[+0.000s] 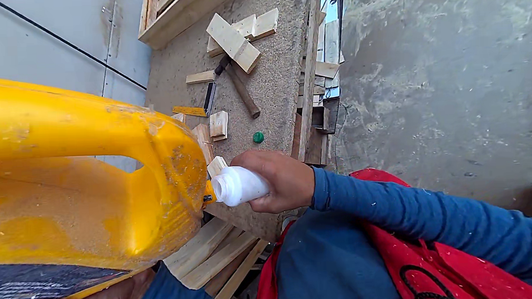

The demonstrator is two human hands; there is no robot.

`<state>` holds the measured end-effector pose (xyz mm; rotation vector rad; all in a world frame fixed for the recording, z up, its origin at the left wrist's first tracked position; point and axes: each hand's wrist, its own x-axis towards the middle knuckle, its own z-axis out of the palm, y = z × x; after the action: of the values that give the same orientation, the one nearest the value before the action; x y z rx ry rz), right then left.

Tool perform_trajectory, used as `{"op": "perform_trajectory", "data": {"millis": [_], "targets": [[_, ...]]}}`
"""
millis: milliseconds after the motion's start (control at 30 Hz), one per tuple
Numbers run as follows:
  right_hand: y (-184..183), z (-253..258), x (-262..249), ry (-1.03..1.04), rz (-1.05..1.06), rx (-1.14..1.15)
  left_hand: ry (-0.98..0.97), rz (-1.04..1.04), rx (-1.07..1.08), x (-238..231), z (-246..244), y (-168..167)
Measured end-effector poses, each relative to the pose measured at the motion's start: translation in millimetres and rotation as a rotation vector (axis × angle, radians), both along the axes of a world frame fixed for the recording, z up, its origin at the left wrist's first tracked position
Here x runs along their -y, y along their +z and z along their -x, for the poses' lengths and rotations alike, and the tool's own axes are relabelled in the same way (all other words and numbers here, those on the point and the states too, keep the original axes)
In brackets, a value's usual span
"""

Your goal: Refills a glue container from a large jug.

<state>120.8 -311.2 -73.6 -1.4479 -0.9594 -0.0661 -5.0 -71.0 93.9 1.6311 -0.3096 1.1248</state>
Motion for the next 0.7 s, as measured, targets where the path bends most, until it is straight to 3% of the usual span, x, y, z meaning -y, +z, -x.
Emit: {"op": "perform_trajectory", "data": {"millis": [133,233,333,500,700], "targets": [[-2,0,3,-0.018,0.013,0.031,-0.025,0.051,-0.019,13,-6,4],[0,1,7,-0.028,0.042,0.023,-0.147,-0.037,-0.117,-8,3,2],[1,1,12,-0.049,0.064,0.002,-0.247,-0.148,-0.290,1,3,-6],[4,-6,20,-0.113,0.075,0.063,-0.164,-0.028,-0.178,23,-11,-13],[4,-8,15,-0.100,0.109,0.074,-0.126,-0.048,-0.103,22,-19,-9]]}}
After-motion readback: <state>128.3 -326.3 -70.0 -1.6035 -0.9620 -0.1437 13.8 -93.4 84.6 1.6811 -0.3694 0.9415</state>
